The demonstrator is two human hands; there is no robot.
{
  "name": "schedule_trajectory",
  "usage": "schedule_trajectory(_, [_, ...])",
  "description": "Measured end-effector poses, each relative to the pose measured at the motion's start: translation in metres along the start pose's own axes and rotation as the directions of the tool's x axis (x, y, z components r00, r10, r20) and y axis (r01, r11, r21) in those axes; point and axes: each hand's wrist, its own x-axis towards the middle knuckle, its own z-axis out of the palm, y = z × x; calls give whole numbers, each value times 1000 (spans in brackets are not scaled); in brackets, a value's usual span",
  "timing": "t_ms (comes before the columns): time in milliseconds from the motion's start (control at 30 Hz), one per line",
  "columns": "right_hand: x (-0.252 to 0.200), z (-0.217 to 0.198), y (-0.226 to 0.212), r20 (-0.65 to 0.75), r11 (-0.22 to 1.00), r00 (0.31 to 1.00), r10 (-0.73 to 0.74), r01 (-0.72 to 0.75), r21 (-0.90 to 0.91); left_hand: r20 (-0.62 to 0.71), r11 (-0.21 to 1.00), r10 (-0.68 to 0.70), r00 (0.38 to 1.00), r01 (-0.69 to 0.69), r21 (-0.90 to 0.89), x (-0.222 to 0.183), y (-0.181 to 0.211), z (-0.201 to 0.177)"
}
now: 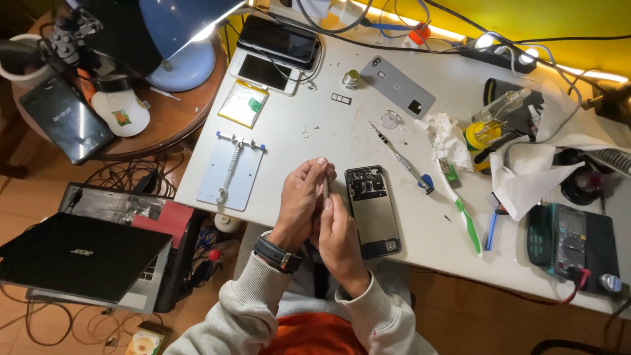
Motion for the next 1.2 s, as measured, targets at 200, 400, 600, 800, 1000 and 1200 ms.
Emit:
schedule_trajectory(200, [-7,2,22,50,978,990,134,-141,152,122,997,-71,990,68,31,-9,4,-3])
schedule_trajectory(400, [18,-18,-14,18,883,989,148,-140,448,196,988,-149,969,152,1,-5,5,-5])
schedule_trajectory(600, [7,-18,-4,-12,876,989,148,-126,466,153,981,-193,969,190,35,-17,21,8])
schedule_trajectory(800, [4,-18,-4,60,823,997,56,-80,562,195,977,-192,962,207,-59,4,-5,-12])
schedule_trajectory(1000, [2,3,-3,-152,989,984,-91,108,105,139,968,-149,979,173,-182,9,-23,-29])
schedule_trajectory(1200, [-26,21,7,-87,912,916,-393,375,-168,10,969,-172,985,171,-177,16,6,-20])
